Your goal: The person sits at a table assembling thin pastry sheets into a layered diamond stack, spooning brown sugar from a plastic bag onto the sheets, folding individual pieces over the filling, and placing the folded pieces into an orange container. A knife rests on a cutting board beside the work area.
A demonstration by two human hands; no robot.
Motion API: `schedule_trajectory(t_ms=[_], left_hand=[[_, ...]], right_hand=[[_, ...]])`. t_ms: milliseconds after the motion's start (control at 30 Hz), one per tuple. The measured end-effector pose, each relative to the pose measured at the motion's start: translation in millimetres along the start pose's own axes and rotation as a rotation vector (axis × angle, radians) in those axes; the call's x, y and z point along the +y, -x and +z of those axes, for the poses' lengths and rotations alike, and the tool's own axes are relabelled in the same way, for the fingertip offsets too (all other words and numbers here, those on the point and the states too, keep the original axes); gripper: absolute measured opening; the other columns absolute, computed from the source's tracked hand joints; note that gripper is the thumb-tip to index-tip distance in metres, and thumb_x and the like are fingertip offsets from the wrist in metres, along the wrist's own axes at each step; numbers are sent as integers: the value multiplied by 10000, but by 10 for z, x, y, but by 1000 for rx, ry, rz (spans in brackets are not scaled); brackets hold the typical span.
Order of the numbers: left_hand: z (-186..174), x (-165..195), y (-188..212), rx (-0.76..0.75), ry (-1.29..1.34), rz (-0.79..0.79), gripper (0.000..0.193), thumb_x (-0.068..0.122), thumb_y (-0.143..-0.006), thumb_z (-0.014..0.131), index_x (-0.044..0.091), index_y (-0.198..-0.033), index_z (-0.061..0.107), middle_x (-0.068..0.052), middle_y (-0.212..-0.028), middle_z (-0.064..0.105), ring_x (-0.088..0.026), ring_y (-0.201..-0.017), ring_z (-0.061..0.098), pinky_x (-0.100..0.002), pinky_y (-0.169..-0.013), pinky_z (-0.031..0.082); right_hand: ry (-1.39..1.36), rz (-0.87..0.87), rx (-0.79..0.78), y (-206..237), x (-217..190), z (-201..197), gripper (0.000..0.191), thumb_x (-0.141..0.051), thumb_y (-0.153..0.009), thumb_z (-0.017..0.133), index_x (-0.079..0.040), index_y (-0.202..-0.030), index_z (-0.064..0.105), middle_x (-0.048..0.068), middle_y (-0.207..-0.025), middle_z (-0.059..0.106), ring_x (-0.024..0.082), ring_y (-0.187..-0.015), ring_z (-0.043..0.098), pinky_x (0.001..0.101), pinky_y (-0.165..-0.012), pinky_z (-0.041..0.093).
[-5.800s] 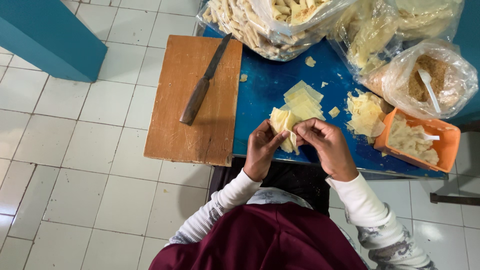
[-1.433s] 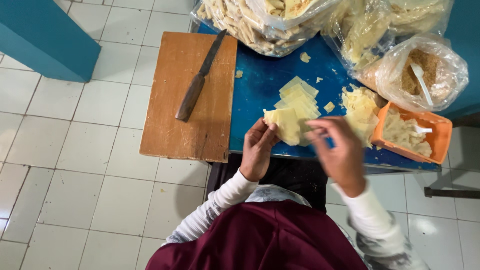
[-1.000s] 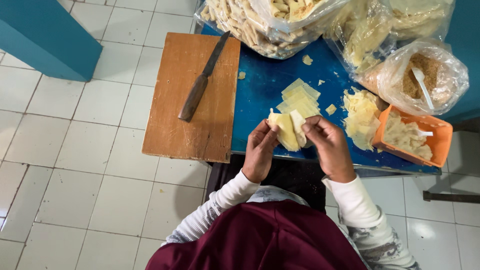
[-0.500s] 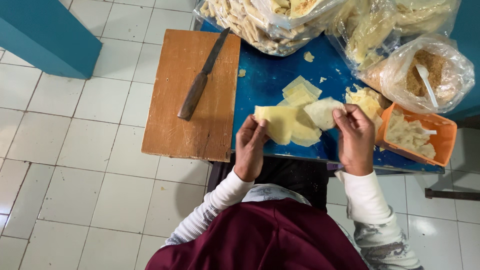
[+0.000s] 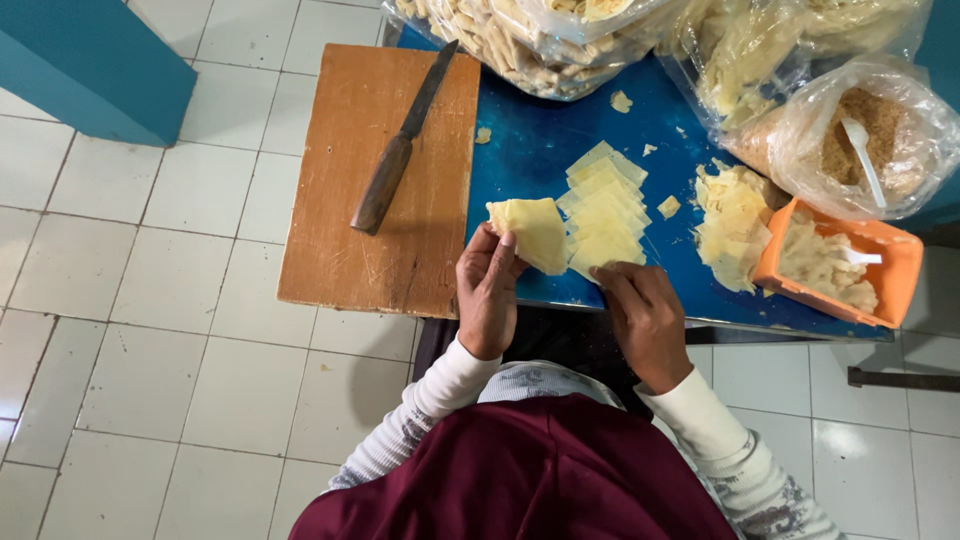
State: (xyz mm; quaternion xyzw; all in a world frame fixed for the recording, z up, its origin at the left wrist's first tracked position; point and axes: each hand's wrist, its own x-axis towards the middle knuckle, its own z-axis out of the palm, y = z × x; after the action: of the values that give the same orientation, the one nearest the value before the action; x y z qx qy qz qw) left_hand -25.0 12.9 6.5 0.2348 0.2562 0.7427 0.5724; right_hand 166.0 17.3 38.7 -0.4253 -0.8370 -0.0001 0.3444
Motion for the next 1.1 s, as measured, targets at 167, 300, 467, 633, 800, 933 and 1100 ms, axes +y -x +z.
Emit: schedule_trajectory(t_ms=[167,300,467,633,800,933,1100], left_hand=[[-37,-89,-1,-37,2,-4,127,139,-1100,582,23,-1134,619,-61,-1146,699,-149,-1058,676,-353,-971,550],[-34,-208,-9,-40,-39,-22,107,114,-1080,620,9,-1095,633,-64,-1104,713,-133,-1012,675,-329,-943,554],[25,-314,8,-87,-45,-71,124,111,-1057,671,5,-1111,637,-54,-1092,709,-121,-996,668,-311,-913,552],[68,-326,7,-100,-74,-102,157,130,-1022,675,17,-1123,634,-36,-1106,704,-99,-1018,661,-278,-928,540],[90,-293,5,-135,-94,-96,175,142,-1038,700,29,-1098,579,-42,-1097,690,-95,-1024,652,-280,-920,545],[147,-298,-14,-142,-244,-100,271,101,-945,757,36,-1107,550,-56,-1050,691,-88,-957,671,-258,-807,567],[150,-319,-14,-158,-298,-73,244,65,-956,766,16,-1091,570,-60,-1025,687,-78,-924,671,-245,-771,576]], right_hand=[[-17,16,-20,45,-64,-13,280,48,-850,775,-48,-1113,767,88,-1026,697,271,-924,661,369,-779,548],[-135,69,-49,-41,-84,-101,287,-66,-848,813,-64,-1129,754,96,-1046,697,262,-951,674,360,-791,550],[-327,144,34,-279,-135,-139,306,-118,-880,825,-40,-1144,690,119,-1111,687,226,-901,680,315,-763,549],[-364,197,40,-404,-178,-38,167,-108,-946,782,-32,-1070,700,91,-1037,722,172,-863,708,289,-743,558],[-666,472,-111,-339,33,-47,168,-157,-1009,678,-18,-1080,739,27,-953,767,63,-849,700,232,-733,545],[-961,644,-215,-272,192,5,184,-145,-1026,691,4,-1115,753,22,-912,716,47,-829,601,214,-751,487],[-1160,662,-236,-197,314,82,155,-112,-982,685,6,-1078,715,21,-959,753,60,-894,674,214,-827,528]])
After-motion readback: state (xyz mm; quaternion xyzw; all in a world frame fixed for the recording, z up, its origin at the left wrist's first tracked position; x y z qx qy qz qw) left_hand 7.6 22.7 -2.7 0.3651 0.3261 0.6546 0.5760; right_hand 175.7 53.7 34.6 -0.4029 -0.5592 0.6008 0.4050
